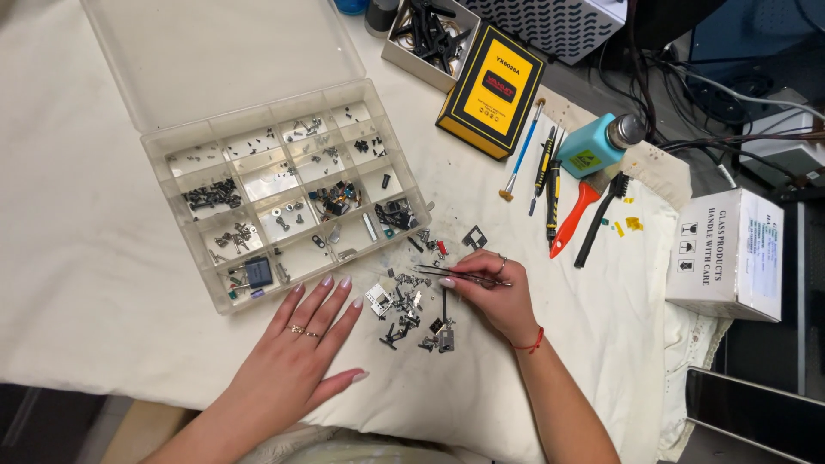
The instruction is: The person uses tweezers to pick up small electronic components from a pile on a white cloth and places them into a compartmentalized plastic organizer box. The person repeatedly selects items from the table and sorts them into specific sections of the box.
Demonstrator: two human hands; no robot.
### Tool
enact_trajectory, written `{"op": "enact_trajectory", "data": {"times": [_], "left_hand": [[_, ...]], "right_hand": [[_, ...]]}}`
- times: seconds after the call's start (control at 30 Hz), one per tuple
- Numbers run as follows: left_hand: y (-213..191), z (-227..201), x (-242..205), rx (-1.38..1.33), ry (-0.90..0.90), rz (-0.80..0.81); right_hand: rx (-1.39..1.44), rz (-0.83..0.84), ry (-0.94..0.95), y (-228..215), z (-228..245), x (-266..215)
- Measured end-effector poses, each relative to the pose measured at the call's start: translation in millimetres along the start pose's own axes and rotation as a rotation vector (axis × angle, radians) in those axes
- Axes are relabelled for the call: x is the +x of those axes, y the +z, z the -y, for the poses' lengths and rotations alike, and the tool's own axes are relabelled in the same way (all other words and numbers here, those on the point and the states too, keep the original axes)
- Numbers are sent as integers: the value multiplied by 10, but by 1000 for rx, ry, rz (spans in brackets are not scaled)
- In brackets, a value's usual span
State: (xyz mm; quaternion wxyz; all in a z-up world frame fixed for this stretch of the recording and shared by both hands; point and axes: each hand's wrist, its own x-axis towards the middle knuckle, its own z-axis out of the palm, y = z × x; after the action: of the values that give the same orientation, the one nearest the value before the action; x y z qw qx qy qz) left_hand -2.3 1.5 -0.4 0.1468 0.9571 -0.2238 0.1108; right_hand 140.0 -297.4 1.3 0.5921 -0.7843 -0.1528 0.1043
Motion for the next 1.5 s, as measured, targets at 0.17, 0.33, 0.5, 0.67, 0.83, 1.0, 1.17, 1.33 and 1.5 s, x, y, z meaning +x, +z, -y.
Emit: {"op": "enact_trajectory", "data": {"times": [0.17, 0.33, 0.5, 0.67, 0.83, 1.0, 1.17, 1.33, 1.5], "left_hand": [[-5, -3, 5, 7, -1, 2], [-15, -7, 6, 11, -2, 3], [-13, -8, 7, 13, -2, -6], [-25, -10, 13, 7, 0, -6], [-16, -9, -5, -19, -15, -9], [-3, 10, -15, -93, 0, -8], [34, 15, -42, -138, -1, -16], [103, -4, -90, -119, -15, -11], [224, -8, -119, -86, -6, -7]], "right_hand": [[17, 3, -15, 16, 22, -3], [11, -1, -17, 31, 58, -1], [22, -2, -24, 29, 45, -6], [45, -16, -13, 17, 32, -22], [41, -23, -30, 50, 159, -8], [51, -2, -148, 179, 334, 120], [81, 121, -231, 517, 812, 471], [78, 178, -265, 941, 1187, 906], [47, 156, -166, 1363, 1354, 1341]]}}
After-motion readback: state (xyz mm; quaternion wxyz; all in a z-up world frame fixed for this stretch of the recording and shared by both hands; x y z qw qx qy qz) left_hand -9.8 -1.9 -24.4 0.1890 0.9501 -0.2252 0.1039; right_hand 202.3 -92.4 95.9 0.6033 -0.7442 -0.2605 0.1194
